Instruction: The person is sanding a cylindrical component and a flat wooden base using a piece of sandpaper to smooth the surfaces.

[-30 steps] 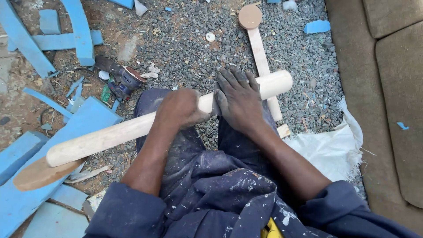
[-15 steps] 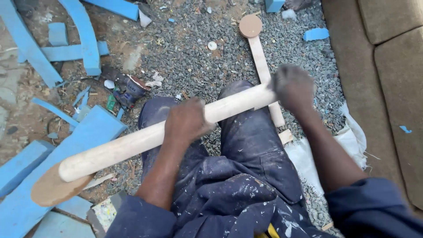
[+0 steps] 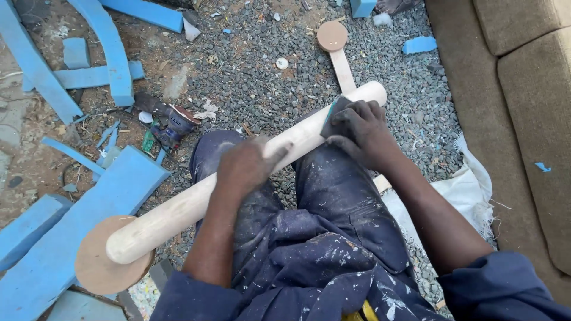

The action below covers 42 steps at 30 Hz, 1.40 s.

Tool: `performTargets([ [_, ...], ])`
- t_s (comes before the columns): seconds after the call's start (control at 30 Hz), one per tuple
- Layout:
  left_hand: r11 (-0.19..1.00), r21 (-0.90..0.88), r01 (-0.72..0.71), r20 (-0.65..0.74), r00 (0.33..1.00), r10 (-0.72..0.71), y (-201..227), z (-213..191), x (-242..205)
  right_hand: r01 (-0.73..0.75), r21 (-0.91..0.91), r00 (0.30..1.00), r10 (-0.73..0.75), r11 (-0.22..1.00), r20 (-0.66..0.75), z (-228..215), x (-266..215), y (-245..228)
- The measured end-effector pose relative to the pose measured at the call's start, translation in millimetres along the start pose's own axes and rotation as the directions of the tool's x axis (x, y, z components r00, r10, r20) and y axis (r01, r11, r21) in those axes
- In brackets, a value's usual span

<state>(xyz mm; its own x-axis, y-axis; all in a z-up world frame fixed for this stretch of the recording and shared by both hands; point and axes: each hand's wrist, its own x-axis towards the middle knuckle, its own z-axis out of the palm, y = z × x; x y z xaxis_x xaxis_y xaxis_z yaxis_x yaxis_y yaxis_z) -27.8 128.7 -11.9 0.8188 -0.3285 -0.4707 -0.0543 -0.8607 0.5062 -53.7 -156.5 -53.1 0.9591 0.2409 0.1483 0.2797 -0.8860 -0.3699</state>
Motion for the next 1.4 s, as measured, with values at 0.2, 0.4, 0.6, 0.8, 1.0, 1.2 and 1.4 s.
performTargets([
  [0.2,0.997,-0.045,0.057,-0.166,0.984,-0.064,-7.6,17.7,17.4,0.009,-0.154,0.998,-0.020,0.988,-0.067,19.0,24.3,52.6],
  [0.4,0.982,-0.184,0.036,-0.213,0.974,-0.075,-0.7,17.8,23.5,-0.119,-0.087,0.971,0.098,0.989,-0.219,10.3,49.8,-21.1],
  [0.6,0.960,-0.270,0.067,-0.238,0.962,-0.134,-3.0,21.6,21.8,-0.056,-0.175,0.988,0.080,0.983,0.134,13.3,49.9,-32.5],
  [0.8,0.958,-0.267,0.109,-0.212,0.963,-0.169,19.5,5.9,8.5,0.314,-0.282,0.932,-0.351,0.907,-0.091,44.0,43.0,-45.5],
  [1.0,0.980,-0.193,0.038,-0.363,0.925,-0.107,18.6,20.4,-1.6,0.035,-0.651,0.984,0.087,0.758,0.155,-4.9,51.4,97.7],
  [1.2,0.981,-0.191,-0.027,-0.511,0.856,-0.076,20.7,43.8,6.1,0.239,-0.007,0.941,-0.233,0.971,-0.245,47.9,44.8,-80.4],
  [1.4,0.947,0.288,-0.142,-0.839,0.440,0.321,7.9,85.8,-10.5,-0.347,-0.205,0.915,0.378,0.915,0.141,20.0,30.4,113.5],
])
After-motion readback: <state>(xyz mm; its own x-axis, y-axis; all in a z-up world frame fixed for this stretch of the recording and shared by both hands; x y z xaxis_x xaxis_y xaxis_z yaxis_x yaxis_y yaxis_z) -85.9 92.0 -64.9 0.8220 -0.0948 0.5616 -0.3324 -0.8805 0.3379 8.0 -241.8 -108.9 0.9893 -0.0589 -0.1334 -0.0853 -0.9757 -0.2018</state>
